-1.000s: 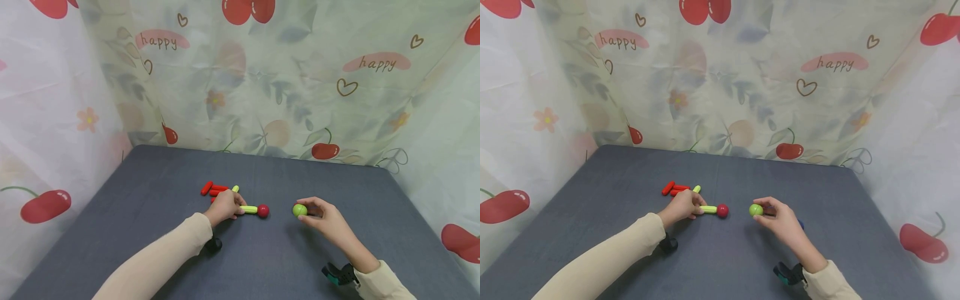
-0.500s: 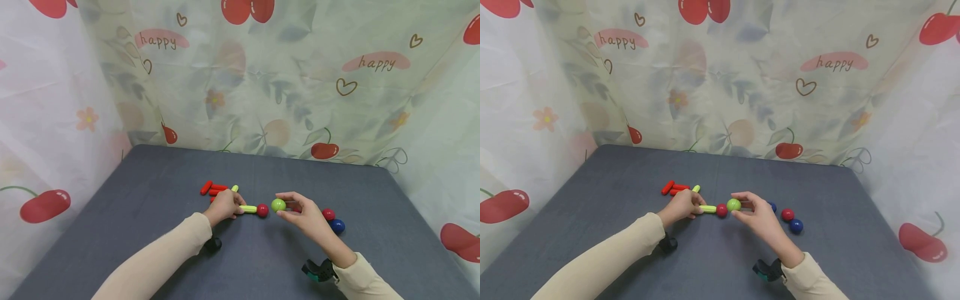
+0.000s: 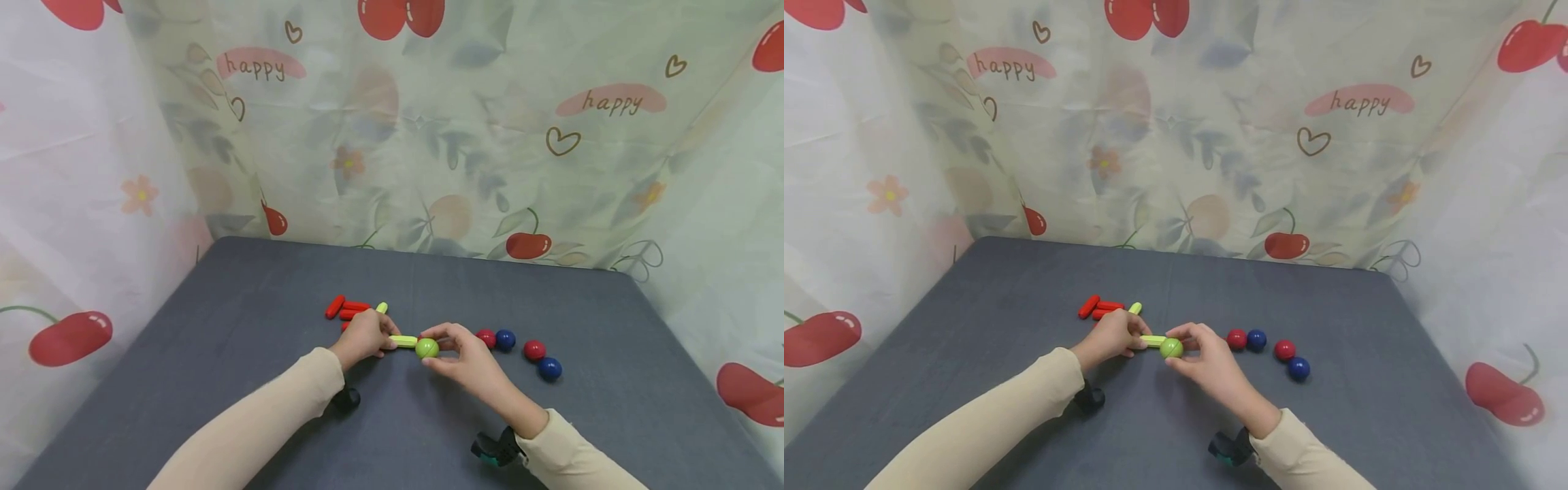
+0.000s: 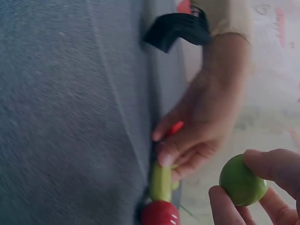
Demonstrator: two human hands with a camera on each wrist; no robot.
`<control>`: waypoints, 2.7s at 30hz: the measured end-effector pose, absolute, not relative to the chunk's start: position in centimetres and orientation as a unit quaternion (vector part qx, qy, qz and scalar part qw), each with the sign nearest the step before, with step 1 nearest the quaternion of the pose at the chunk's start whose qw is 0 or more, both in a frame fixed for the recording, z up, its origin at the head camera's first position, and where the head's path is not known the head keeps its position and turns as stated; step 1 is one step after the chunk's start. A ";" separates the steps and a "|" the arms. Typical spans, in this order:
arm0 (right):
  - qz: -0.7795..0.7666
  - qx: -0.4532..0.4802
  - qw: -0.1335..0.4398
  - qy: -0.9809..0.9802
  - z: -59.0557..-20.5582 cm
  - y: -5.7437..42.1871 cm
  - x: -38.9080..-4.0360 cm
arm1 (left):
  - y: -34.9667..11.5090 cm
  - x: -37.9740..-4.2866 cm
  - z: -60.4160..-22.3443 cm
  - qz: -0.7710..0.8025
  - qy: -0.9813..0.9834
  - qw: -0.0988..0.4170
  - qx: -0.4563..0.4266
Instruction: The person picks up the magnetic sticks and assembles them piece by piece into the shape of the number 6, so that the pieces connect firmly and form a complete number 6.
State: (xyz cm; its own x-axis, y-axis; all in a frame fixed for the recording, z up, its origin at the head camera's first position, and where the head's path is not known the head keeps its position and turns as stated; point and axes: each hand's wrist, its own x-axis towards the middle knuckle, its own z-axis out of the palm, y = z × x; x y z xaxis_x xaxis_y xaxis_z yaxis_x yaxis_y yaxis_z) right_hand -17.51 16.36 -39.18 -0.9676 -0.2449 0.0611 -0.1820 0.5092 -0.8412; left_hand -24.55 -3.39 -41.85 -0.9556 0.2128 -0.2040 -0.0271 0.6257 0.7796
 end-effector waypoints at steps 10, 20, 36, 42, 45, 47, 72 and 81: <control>-0.457 -0.158 0.055 0.874 -40.7 15.0 -17.7 | -3.5 -24.5 -41.9 0.429 0.891 0.133 0.064; -0.449 -0.181 0.103 0.869 -42.0 14.4 -18.1 | -3.5 -24.5 -41.9 0.423 0.894 0.131 0.063; -0.423 -0.194 0.107 0.878 -42.2 14.0 -18.4 | -3.6 -24.5 -41.7 0.421 0.895 0.136 0.057; -0.418 -0.194 0.110 0.881 -42.3 14.0 -18.6 | -3.6 -24.5 -41.6 0.420 0.895 0.138 0.053; -0.417 -0.193 0.110 0.881 -42.4 14.1 -18.7 | -3.6 -24.6 -41.7 0.420 0.895 0.138 0.053; -0.418 -0.193 0.111 0.881 -42.4 14.1 -18.7 | -3.6 -24.6 -41.7 0.422 0.894 0.139 0.053; -0.423 -0.183 0.107 0.881 -42.4 13.9 -18.4 | -3.4 -24.7 -42.0 0.425 0.893 0.140 0.045; -0.417 -0.182 0.113 0.883 -42.4 14.0 -18.5 | -3.3 -24.7 -42.0 0.424 0.894 0.139 0.046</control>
State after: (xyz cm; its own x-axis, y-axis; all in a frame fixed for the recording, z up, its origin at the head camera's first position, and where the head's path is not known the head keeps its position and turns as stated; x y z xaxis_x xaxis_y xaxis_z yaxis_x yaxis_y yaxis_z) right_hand -18.50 13.99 -42.39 -0.9081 -0.4160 -0.0486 -0.2269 0.5861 -0.7779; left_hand -24.66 -3.32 -42.05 -0.9574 0.1992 -0.2093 -0.0360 0.6363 0.7706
